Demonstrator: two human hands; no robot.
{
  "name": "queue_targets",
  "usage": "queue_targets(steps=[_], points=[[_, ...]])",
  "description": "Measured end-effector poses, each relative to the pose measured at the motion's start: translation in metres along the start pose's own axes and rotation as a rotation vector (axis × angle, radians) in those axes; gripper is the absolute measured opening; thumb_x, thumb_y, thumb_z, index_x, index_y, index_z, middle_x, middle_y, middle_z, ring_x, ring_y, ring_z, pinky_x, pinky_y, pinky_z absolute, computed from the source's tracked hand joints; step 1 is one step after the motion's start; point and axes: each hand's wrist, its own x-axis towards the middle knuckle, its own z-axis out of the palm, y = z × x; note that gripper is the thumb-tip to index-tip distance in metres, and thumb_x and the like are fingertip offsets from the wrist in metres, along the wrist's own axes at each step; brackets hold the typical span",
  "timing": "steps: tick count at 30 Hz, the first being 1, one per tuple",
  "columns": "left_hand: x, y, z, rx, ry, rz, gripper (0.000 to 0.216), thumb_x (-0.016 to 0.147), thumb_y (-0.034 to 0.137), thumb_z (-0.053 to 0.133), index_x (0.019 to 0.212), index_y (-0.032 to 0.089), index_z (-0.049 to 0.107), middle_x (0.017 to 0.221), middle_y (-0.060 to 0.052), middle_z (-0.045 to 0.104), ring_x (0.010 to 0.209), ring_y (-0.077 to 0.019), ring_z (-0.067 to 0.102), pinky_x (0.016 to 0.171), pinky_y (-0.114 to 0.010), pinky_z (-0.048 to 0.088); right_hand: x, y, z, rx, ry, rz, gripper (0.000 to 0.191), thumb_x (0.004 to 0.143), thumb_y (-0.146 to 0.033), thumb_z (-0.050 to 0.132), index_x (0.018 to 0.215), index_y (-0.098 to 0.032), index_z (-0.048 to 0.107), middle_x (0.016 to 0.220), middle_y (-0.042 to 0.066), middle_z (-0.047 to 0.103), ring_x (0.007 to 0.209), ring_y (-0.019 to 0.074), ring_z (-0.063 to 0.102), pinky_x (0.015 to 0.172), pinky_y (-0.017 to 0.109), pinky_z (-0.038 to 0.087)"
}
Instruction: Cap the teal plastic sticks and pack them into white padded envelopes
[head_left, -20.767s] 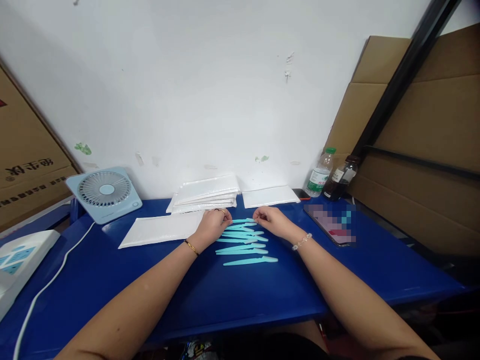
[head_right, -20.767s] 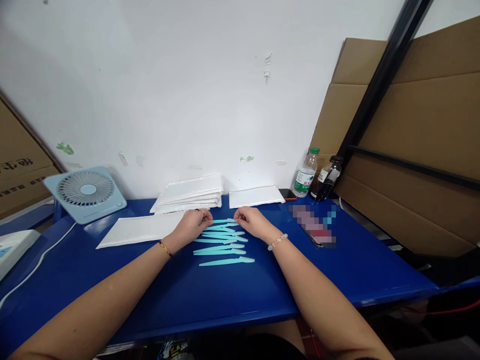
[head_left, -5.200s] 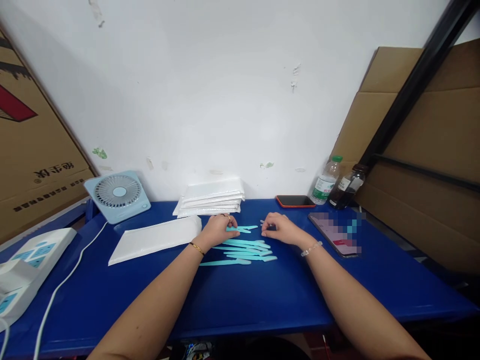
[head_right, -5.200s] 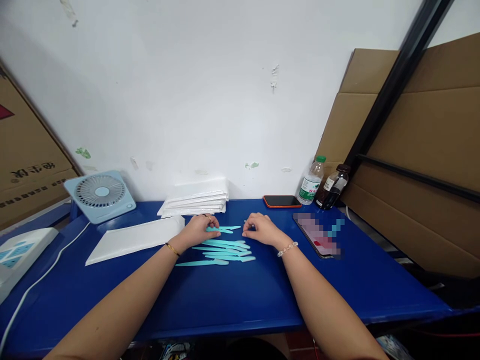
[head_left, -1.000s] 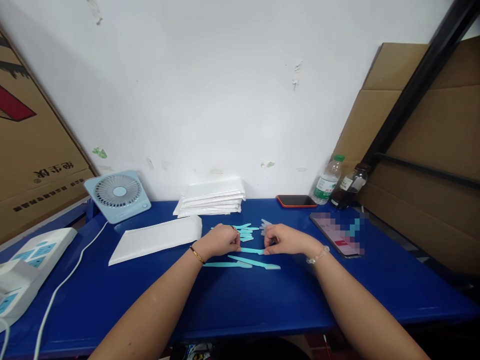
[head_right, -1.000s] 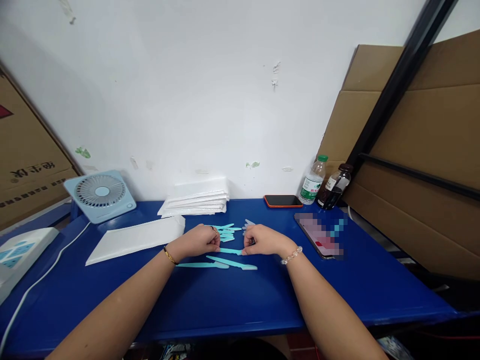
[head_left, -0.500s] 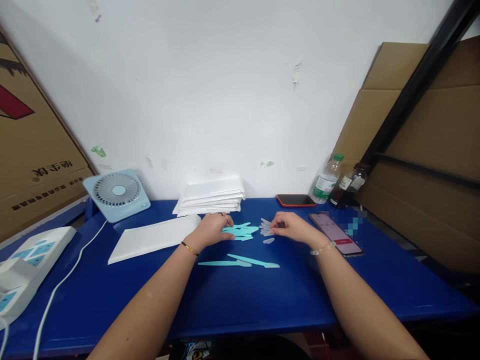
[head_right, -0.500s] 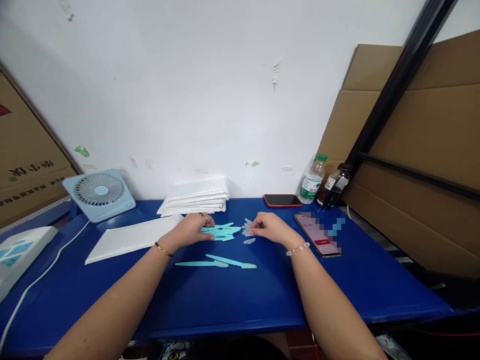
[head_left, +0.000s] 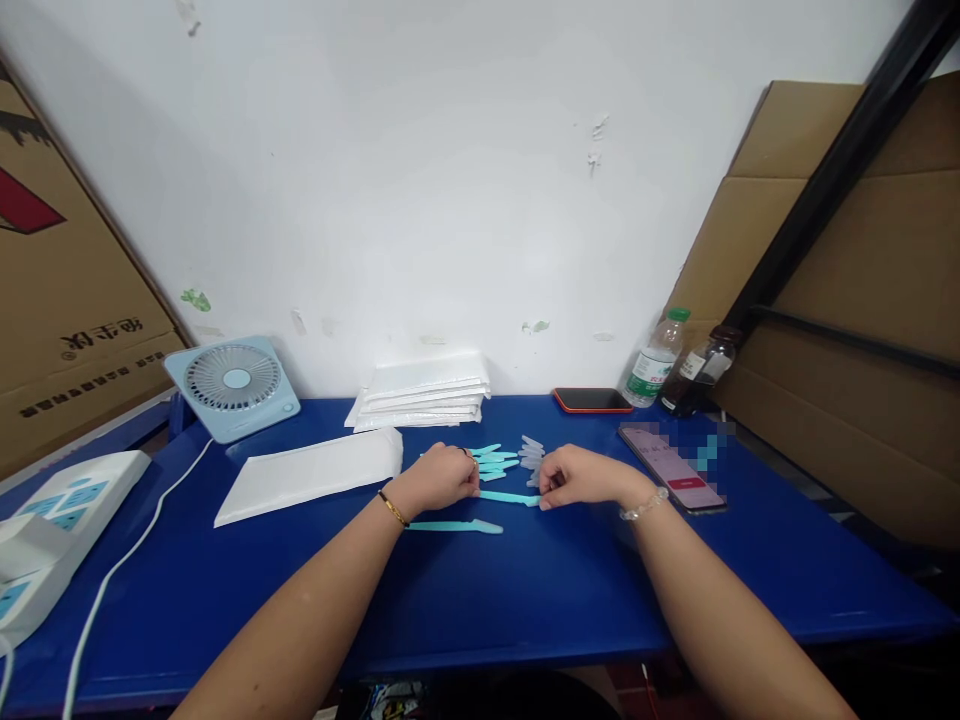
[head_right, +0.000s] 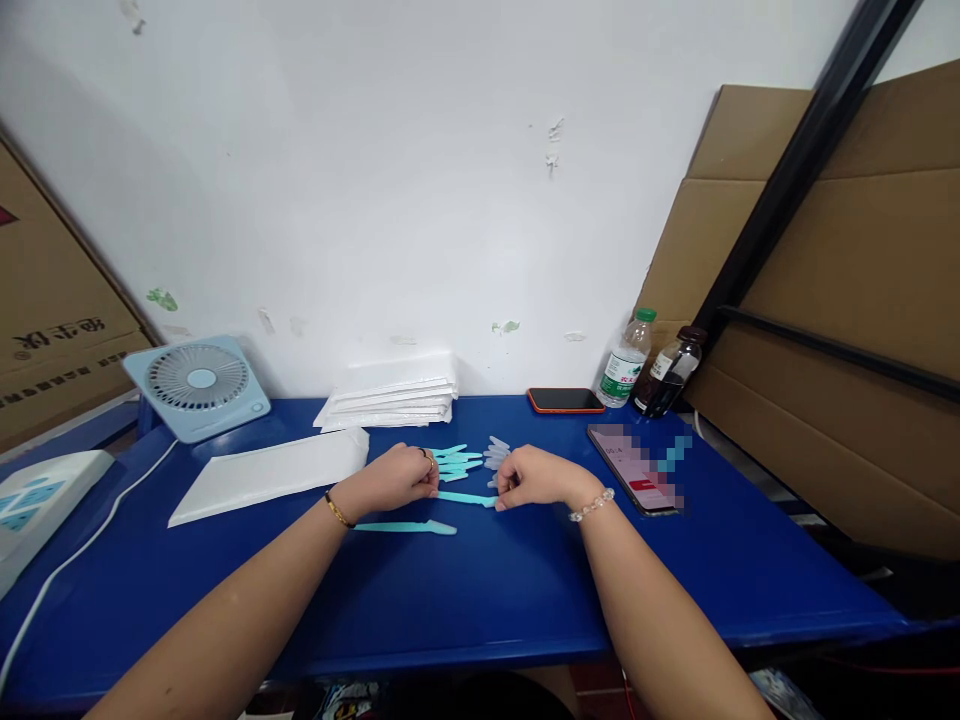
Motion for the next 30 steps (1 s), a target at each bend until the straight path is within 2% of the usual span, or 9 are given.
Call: queue_targets(steps=[6,9,11,14,16,18,23,25,30], points=[[-0.003,-0.021,-0.006,0.015,0.092,-0.058,0.015,0.082,0.025,0.055,0.075,0.019,0.067,0.082,-0.002,0.068,0.078,-0.0163,0.06,0.076,-0.028,0.037,-0.002,0.009,-0.007,-0.057,0.157,0.03,0.023,0.077,-0.036,0.064,0.067,-0.016,0.067,0.073,0.003,0.064,0.062,0.0138,0.055,0.056,0.025,0.038],[-0.009,-0.026,-0.015,-0.03,0.152,-0.125,0.019,0.08,0.036,0.059,0.084,0.02,0.067,0.087,-0.003,0.067,0.081,-0.0178,0.059,0.073,-0.027,0.038,-0.005,0.015,-0.013,-0.094,0.328,0.1,0.023,0.079,-0.037,0.061,0.075,-0.016,0.069,0.078,0.004,0.065,0.07,0.0161,0.058,0.063,0.026,0.041],[-0.015,-0.024,-0.02,-0.086,0.129,-0.144,0.032,0.072,0.045,0.066,0.091,0.02,0.067,0.091,-0.003,0.066,0.081,-0.0181,0.059,0.067,-0.025,0.039,-0.006,0.015,-0.014,-0.122,0.387,0.114,0.021,0.079,-0.036,0.061,0.078,-0.017,0.07,0.08,0.005,0.066,0.073,0.0166,0.058,0.065,0.026,0.041],[-0.021,-0.013,-0.023,-0.149,-0.095,-0.134,0.038,0.058,0.046,0.076,0.086,0.021,0.068,0.084,0.0,0.066,0.07,-0.0157,0.058,0.054,-0.023,0.036,-0.005,0.006,-0.011,-0.107,0.368,0.07,0.02,0.081,-0.033,0.058,0.077,-0.017,0.07,0.079,0.004,0.065,0.069,0.0144,0.057,0.063,0.025,0.041],[-0.022,-0.004,-0.021,-0.137,-0.239,-0.135,0.028,0.055,0.036,0.079,0.077,0.022,0.07,0.074,0.002,0.066,0.061,-0.0139,0.056,0.049,-0.023,0.032,-0.003,-0.004,-0.005,-0.051,0.312,0.013,0.02,0.082,-0.033,0.058,0.076,-0.017,0.069,0.079,0.003,0.064,0.067,0.0133,0.056,0.062,0.025,0.041],[-0.021,0.003,-0.017,-0.113,-0.295,-0.136,0.017,0.056,0.028,0.078,0.07,0.022,0.069,0.066,0.003,0.065,0.056,-0.0127,0.054,0.048,-0.023,0.03,0.0,-0.015,0.003,-0.01,0.233,-0.049,0.019,0.081,-0.034,0.06,0.077,-0.018,0.07,0.078,0.003,0.065,0.068,0.0132,0.056,0.061,0.025,0.042],[-0.014,0.009,-0.01,-0.097,-0.183,-0.099,0.006,0.069,0.027,0.067,0.07,0.021,0.066,0.066,0.002,0.065,0.058,-0.0133,0.054,0.049,-0.024,0.031,0.011,-0.033,0.022,0.031,0.049,-0.09,0.023,0.077,-0.041,0.066,0.086,-0.019,0.069,0.069,-0.001,0.062,0.059,0.0101,0.052,0.053,0.022,0.037],[-0.012,0.008,-0.01,-0.125,-0.133,-0.093,0.008,0.073,0.029,0.064,0.072,0.02,0.064,0.068,0.001,0.065,0.06,-0.0138,0.055,0.05,-0.024,0.032,0.014,-0.035,0.026,0.022,0.065,-0.093,0.022,0.081,-0.04,0.062,0.084,-0.019,0.068,0.066,-0.002,0.06,0.056,0.009,0.048,0.052,0.021,0.035],[-0.013,0.007,-0.015,-0.42,-0.127,-0.075,0.016,0.085,0.032,0.048,0.085,0.019,0.057,0.068,0.002,0.062,0.06,-0.012,0.06,0.056,-0.021,0.039,0.012,-0.03,0.019,0.068,0.188,-0.075,0.028,0.085,-0.042,0.056,0.079,-0.017,0.068,0.066,-0.001,0.061,0.056,0.0097,0.046,0.052,0.022,0.035]])
